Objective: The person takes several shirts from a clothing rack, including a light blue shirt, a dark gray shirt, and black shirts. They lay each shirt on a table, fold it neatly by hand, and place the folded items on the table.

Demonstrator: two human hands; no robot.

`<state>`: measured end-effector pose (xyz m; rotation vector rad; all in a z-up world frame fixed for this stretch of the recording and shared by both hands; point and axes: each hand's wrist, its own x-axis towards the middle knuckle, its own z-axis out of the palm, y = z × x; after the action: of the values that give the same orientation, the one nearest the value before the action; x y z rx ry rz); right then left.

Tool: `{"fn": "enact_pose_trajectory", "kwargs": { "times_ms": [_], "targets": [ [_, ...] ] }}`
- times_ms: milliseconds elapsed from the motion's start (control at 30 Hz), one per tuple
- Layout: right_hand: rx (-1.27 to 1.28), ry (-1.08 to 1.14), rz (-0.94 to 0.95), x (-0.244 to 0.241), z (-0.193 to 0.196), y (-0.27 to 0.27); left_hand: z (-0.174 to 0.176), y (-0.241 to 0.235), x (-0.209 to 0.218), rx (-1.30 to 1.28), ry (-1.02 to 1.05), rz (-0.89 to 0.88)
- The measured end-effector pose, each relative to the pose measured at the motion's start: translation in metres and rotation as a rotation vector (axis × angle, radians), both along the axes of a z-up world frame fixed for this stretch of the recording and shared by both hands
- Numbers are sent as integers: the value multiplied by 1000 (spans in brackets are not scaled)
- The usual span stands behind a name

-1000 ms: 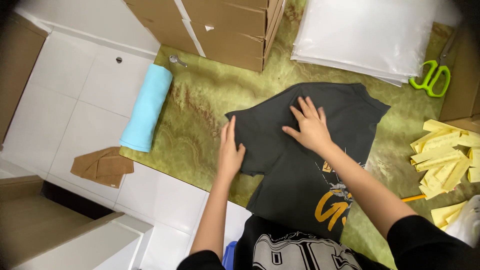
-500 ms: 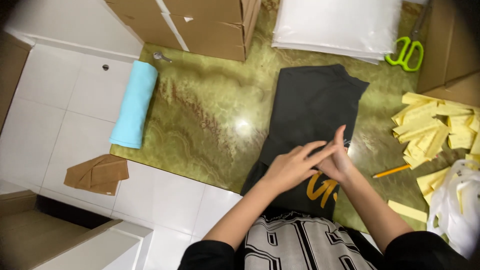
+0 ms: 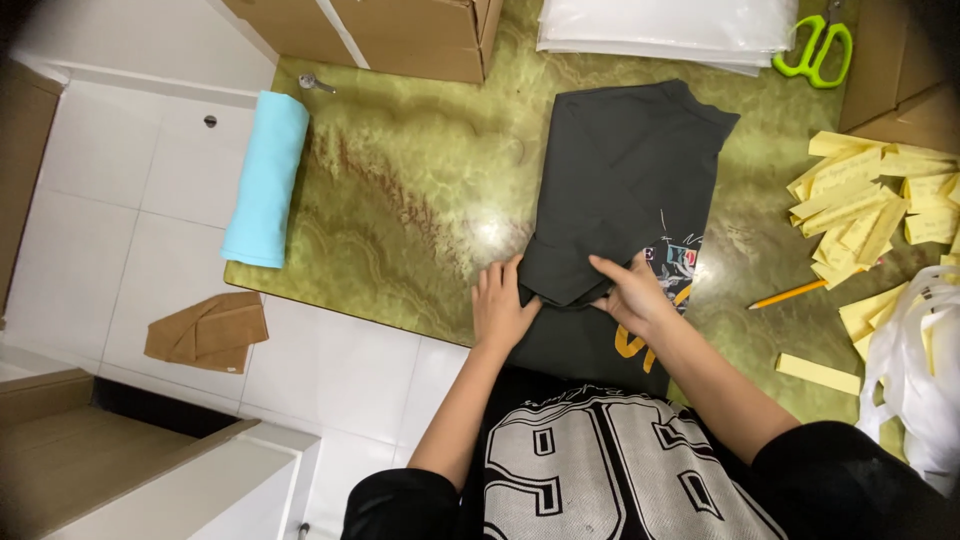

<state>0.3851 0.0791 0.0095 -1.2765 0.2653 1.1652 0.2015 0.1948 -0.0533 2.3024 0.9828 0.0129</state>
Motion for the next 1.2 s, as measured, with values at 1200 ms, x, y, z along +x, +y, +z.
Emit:
{"fn": "enact_pose_trajectory", "kwargs": {
  "times_ms": [1200],
  "targets": [
    [-730, -1196, 660, 198, -112, 211, -16, 18, -16, 187, -335, 11]
  ]
}}
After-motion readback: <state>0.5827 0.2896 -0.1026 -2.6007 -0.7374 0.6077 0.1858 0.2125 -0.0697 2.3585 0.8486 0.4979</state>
